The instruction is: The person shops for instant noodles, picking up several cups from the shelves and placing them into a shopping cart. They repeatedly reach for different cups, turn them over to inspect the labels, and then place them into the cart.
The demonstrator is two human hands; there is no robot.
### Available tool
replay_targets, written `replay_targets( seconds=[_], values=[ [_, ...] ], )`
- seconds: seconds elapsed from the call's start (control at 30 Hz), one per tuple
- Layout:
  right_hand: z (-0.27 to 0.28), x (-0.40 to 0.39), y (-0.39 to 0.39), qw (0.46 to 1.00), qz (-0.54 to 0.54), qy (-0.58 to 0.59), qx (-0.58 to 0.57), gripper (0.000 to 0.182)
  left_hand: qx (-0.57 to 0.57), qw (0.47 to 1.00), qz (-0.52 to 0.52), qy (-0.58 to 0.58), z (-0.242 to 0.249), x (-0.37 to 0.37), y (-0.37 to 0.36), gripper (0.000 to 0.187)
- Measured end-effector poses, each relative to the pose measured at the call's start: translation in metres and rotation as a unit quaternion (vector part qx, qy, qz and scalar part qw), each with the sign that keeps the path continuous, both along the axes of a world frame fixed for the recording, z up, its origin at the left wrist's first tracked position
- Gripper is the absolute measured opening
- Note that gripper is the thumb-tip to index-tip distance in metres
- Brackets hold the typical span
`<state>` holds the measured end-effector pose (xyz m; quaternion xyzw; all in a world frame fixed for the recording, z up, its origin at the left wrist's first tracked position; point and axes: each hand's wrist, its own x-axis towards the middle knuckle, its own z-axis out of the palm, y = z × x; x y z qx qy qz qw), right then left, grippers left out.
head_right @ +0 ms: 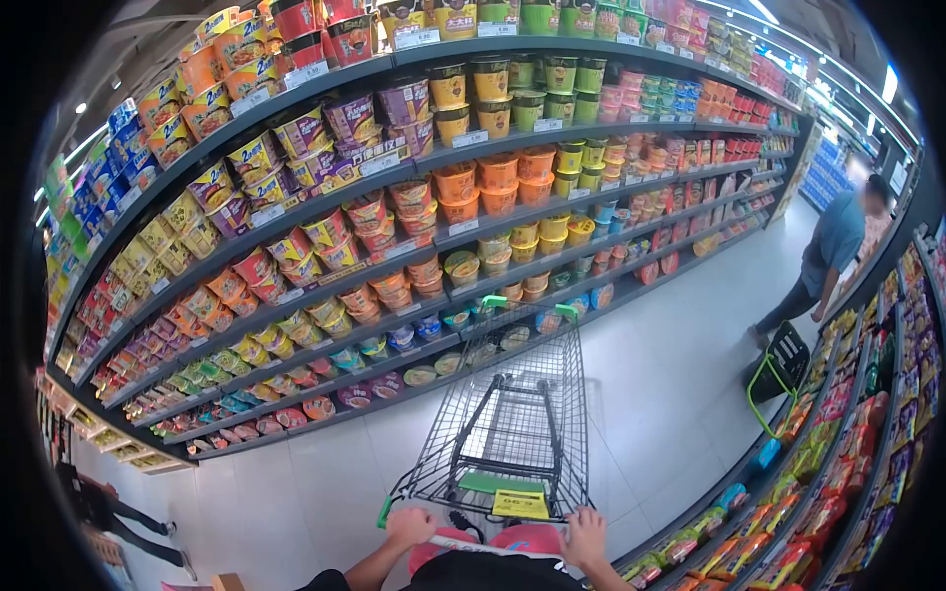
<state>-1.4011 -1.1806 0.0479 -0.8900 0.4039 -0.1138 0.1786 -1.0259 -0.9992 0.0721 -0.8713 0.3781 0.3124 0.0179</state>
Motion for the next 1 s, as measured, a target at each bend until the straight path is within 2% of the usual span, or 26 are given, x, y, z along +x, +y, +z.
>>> replay_targets(
  seconds=[0.1, 0.27, 0.4, 0.67, 0.9, 1.0],
  values=[
    [0.012, -0.004, -0.002, 0.998, 0.023, -0.005, -0.053, 0.043, 0.020, 1.000, 0.023, 0.005, 0.005, -0.023, 0.017, 0.043],
    [0.000, -0.031, -0.014, 1.000, -0.012, 0.016, -0.018, 0.044, 0.033, 0.998, 0.048, 0.006, -0.006, -0.057, 0.044, 0.044],
    [0.007, -0.036, -0.024, 0.998, 0.054, 0.043, -0.005, 0.047, 0.047, 0.995, 0.090, 0.010, -0.002, -0.084, 0.069, 0.044],
    [0.010, -0.031, -0.039, 0.984, 0.166, 0.014, 0.064, 0.043, 0.084, 0.983, 0.164, 0.019, -0.011, -0.120, 0.119, 0.041],
    [-0.005, 0.010, -0.053, 0.963, 0.259, -0.023, 0.073, 0.038, 0.072, 0.962, 0.262, 0.000, -0.018, -0.153, 0.161, 0.038],
    [-0.004, 0.039, -0.061, 0.951, 0.300, -0.031, 0.071, 0.036, 0.045, 0.953, 0.298, -0.023, -0.003, -0.163, 0.166, 0.038]
  ],
)
